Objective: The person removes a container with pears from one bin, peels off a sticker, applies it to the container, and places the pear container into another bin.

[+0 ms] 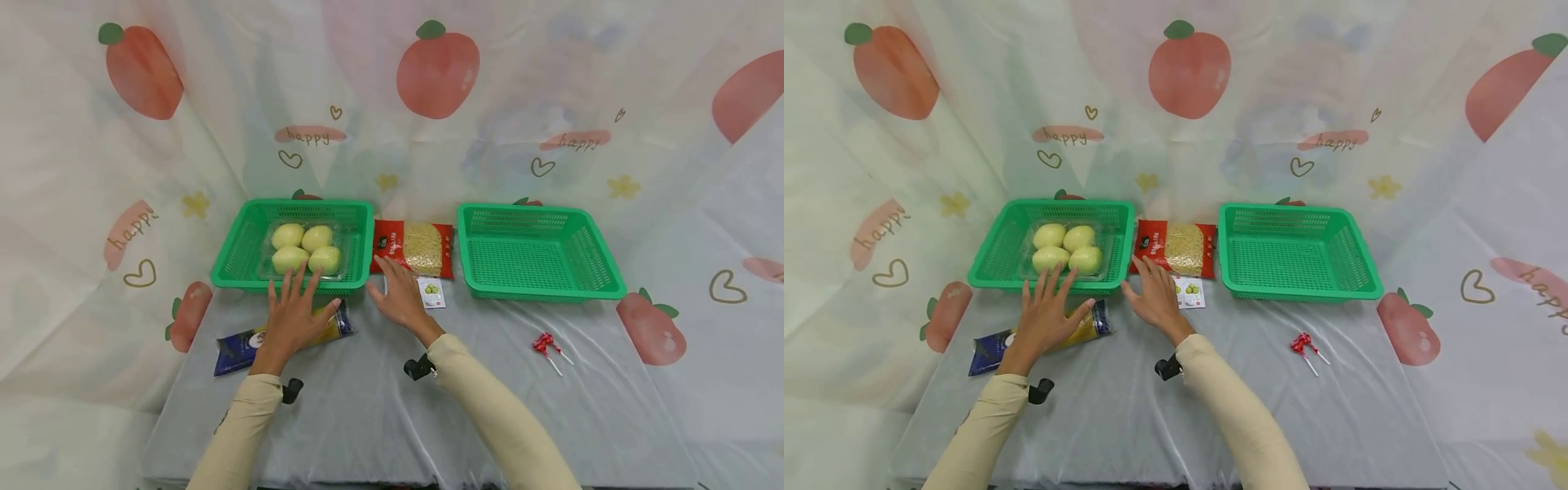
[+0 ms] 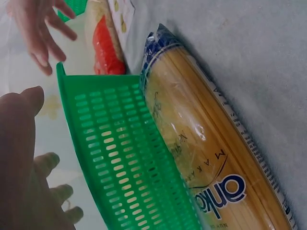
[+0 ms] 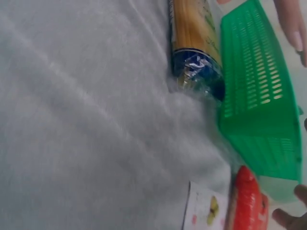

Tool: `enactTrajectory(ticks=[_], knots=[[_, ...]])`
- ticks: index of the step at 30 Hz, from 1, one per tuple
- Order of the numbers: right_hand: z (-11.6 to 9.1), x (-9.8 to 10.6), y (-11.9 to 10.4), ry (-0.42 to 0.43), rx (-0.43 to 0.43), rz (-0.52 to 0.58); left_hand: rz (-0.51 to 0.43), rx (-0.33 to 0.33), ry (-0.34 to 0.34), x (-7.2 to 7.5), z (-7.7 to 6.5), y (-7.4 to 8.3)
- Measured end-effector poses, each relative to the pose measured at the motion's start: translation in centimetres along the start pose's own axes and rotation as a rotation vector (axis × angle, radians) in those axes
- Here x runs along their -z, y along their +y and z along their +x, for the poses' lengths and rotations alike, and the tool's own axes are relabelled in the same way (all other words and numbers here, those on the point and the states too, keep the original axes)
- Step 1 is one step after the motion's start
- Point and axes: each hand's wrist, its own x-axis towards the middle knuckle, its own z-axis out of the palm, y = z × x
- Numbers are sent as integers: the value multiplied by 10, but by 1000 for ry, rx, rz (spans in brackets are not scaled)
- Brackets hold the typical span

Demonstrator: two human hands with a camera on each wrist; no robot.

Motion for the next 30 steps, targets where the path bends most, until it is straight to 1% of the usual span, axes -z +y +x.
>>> enactTrajectory(ticks=[6,8,10,13,15,17,20,23,26,28,30], knots=[[9,-18,-7,-52,8,61,-45,18,-4,1,-5,-4],[9,-19,-7,-59,3,66,-69,27,0,0,-4,-5],[10,-19,-5,-58,-5,54,-97,30,13,1,1,-6],[12,-17,-6,-64,-1,35,-151,29,37,7,15,-12],[16,-17,-10,-60,13,23,-203,29,54,15,29,-20],[17,-14,-12,-55,14,6,-255,25,76,19,46,-27],[19,-11,-17,-61,8,-27,-322,49,103,24,70,-42],[21,-9,-21,-87,-10,-70,-373,96,121,29,91,-62],[21,-6,-23,-112,-30,-94,-444,152,85,35,105,-82],[20,-6,-24,-122,-42,-105,-496,199,44,38,110,-91],[18,-6,-22,-133,-53,-119,-567,249,-5,38,112,-98]])
